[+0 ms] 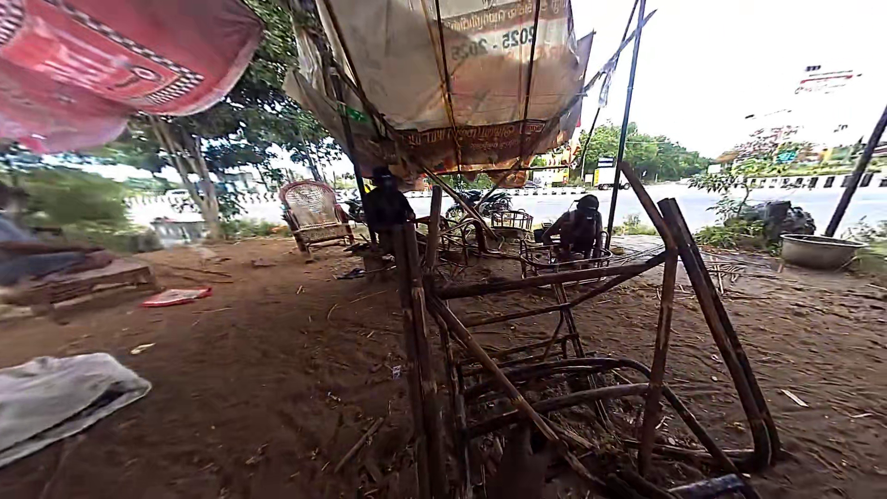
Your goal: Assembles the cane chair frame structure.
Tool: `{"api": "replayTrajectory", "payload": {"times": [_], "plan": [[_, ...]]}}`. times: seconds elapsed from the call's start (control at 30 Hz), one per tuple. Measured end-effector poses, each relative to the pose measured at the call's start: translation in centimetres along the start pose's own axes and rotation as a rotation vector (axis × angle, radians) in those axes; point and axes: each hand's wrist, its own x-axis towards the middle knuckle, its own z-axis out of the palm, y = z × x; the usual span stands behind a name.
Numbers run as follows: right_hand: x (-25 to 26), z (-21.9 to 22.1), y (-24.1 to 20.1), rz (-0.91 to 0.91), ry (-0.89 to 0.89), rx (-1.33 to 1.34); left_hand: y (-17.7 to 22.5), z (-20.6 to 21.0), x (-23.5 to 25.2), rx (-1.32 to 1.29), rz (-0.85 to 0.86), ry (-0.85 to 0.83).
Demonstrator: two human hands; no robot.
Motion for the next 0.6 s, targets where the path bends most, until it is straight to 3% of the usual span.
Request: {"api": "replayTrajectory", "payload": {"times": [0.33, 0.43, 0.53, 0.6], "plan": [[-0.3, 0.2, 0.3, -0.04, -0.055, -0.01, -0.3, 1.1, -1.7, 0.059, 0.053, 0.055], [-0.6, 0.1, 0.0, -0.087, -0.023, -0.058, 1.1, 2.5, -2.6, 0.062, 0.01, 0.11], [-0.9, 0.9, 0.0, -0.079, 0.008, -0.19, -0.7, 1.6, -2.0, -0.002, 0.032, 0.074], [-0.8, 2.1, 0.3, -0.08, 0.127, -0.239, -1.0, 2.0, -1.6, 0.069, -0.039, 0.048]]}}
